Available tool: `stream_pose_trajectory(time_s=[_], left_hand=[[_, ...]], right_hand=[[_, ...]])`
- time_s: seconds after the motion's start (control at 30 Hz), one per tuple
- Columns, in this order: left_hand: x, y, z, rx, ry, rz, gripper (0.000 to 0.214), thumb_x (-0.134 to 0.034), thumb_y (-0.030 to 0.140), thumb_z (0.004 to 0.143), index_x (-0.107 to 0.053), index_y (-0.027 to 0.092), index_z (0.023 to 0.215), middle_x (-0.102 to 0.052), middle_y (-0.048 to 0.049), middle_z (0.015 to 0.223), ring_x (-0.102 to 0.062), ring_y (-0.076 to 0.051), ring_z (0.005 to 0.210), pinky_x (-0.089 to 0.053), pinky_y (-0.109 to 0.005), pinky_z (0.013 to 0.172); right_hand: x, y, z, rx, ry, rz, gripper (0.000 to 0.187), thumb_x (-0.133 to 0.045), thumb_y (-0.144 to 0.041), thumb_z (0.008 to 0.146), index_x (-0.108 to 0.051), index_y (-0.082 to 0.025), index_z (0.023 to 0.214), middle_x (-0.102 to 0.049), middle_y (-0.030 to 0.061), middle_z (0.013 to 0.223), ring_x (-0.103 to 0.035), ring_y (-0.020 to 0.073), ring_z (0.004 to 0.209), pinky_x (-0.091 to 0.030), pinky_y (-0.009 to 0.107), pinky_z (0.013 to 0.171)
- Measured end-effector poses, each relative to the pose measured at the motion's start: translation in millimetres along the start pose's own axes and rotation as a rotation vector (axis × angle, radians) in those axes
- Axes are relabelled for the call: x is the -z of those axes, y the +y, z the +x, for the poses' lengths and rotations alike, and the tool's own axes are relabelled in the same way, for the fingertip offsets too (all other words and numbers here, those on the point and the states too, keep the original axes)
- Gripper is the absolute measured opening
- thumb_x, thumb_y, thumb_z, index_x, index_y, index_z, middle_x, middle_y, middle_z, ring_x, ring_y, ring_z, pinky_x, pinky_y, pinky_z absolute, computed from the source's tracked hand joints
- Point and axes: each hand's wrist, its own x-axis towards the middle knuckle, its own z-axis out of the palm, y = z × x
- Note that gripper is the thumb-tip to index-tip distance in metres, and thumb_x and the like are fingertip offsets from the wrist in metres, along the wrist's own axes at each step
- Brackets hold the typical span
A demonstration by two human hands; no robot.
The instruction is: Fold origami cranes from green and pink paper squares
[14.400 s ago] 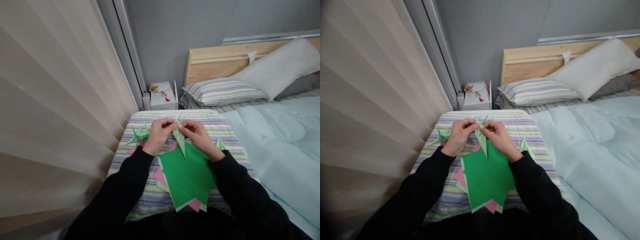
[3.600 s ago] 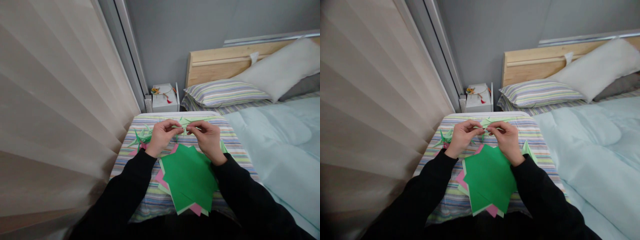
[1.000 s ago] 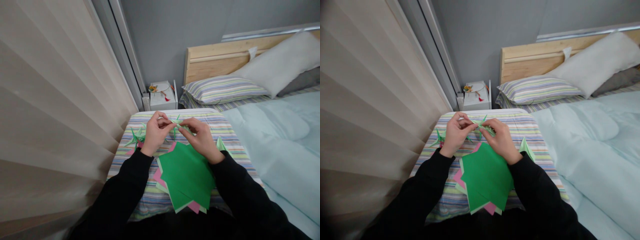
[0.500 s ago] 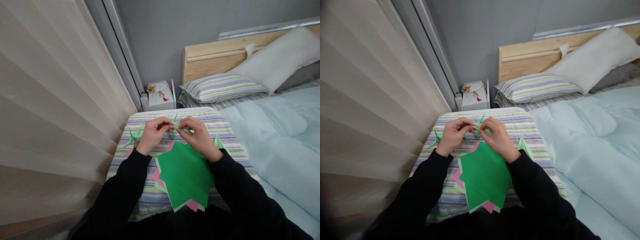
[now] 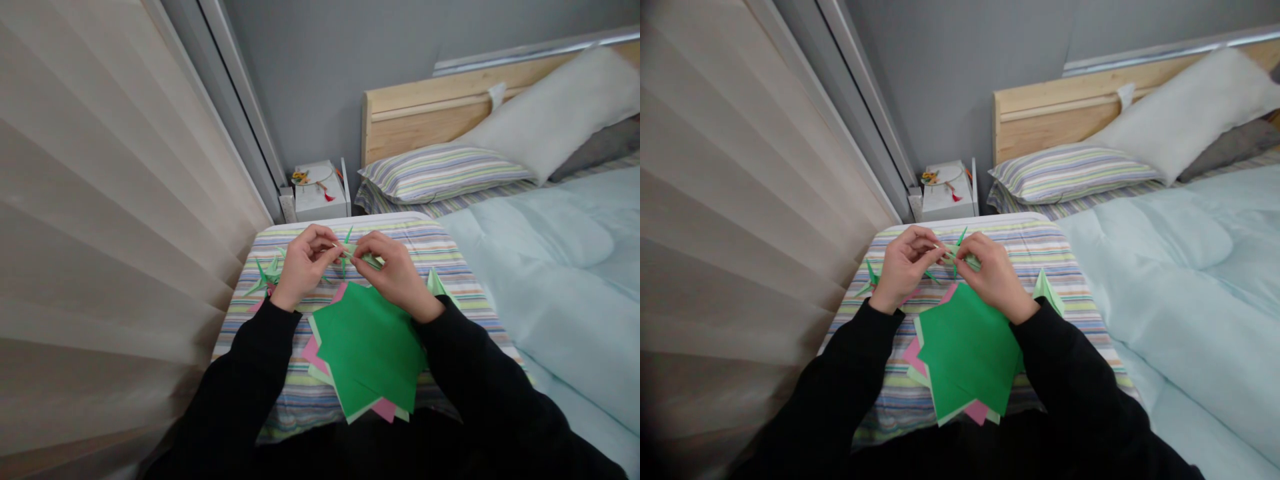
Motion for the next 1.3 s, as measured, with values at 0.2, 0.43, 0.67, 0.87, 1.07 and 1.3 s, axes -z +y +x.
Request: stream_pose_trajectory(time_s=[0.2, 0.43, 0.67, 0.87, 1.07, 1.3], left_hand=[[-3.1, -6.4, 2.6, 0.023, -0.022, -0.064, 0.022, -0.084, 0.024, 0.075, -0.07, 0.017, 0.091, -0.075, -0.002, 0.08, -0.071, -0.015, 0.074, -0.059, -0.028, 0.074], [-5.9, -8.2, 1.5, 0.038, -0.052, -0.108, 0.018, -0.085, 0.03, 0.077, -0.076, 0.016, 0.084, -0.074, -0.0029, 0.075, -0.068, -0.015, 0.068, -0.057, -0.028, 0.069], [-8.9, -8.1, 0.2, 0.061, 0.002, -0.119, 0.021, -0.085, 0.034, 0.077, -0.076, 0.015, 0.08, -0.074, -0.0033, 0.076, -0.068, -0.015, 0.067, -0.058, -0.028, 0.068], [-9.0, -6.1, -0.7, 0.002, -0.016, -0.127, 0.019, -0.083, 0.032, 0.079, -0.076, 0.015, 0.081, -0.074, -0.0035, 0.076, -0.069, -0.014, 0.067, -0.058, -0.028, 0.069], [-8.9, -4.7, -1.2, -0.029, -0.013, -0.103, 0.016, -0.082, 0.03, 0.08, -0.077, 0.015, 0.081, -0.074, -0.0035, 0.075, -0.069, -0.014, 0.067, -0.057, -0.027, 0.068], [-8.1, -10.7, -0.2, -0.003, 0.065, -0.137, 0.018, -0.084, 0.033, 0.078, -0.076, 0.016, 0.079, -0.075, -0.0036, 0.077, -0.068, -0.014, 0.067, -0.057, -0.027, 0.067]], right_hand=[[-0.5, 0.8, -2.1, 0.047, 0.06, -0.065, 0.012, -0.064, -0.013, 0.091, -0.063, -0.022, 0.083, -0.066, 0.0061, 0.091, -0.066, 0.0215, 0.089, -0.05, 0.036, 0.079], [-1.4, 0.9, -2.2, 0.083, 0.121, -0.082, 0.01, -0.069, -0.013, 0.09, -0.066, -0.022, 0.085, -0.066, 0.0044, 0.09, -0.067, 0.0207, 0.086, -0.051, 0.035, 0.076], [-3.4, -2.1, -2.7, 0.109, 0.154, -0.099, 0.012, -0.068, -0.012, 0.09, -0.065, -0.022, 0.085, -0.065, 0.0043, 0.09, -0.066, 0.02, 0.085, -0.051, 0.034, 0.074], [-4.1, -4.2, -2.6, 0.113, 0.17, -0.074, 0.012, -0.069, -0.012, 0.09, -0.065, -0.022, 0.083, -0.064, 0.0041, 0.088, -0.065, 0.0197, 0.083, -0.051, 0.034, 0.074], [-4.4, -4.5, -1.8, 0.112, 0.172, -0.059, 0.014, -0.069, -0.013, 0.089, -0.064, -0.022, 0.081, -0.064, 0.0038, 0.087, -0.065, 0.0199, 0.082, -0.05, 0.035, 0.073], [-5.4, -5.4, -1.4, 0.099, 0.159, -0.027, 0.015, -0.069, -0.014, 0.09, -0.062, -0.023, 0.08, -0.064, 0.0033, 0.085, -0.065, 0.0201, 0.082, -0.05, 0.036, 0.074]])
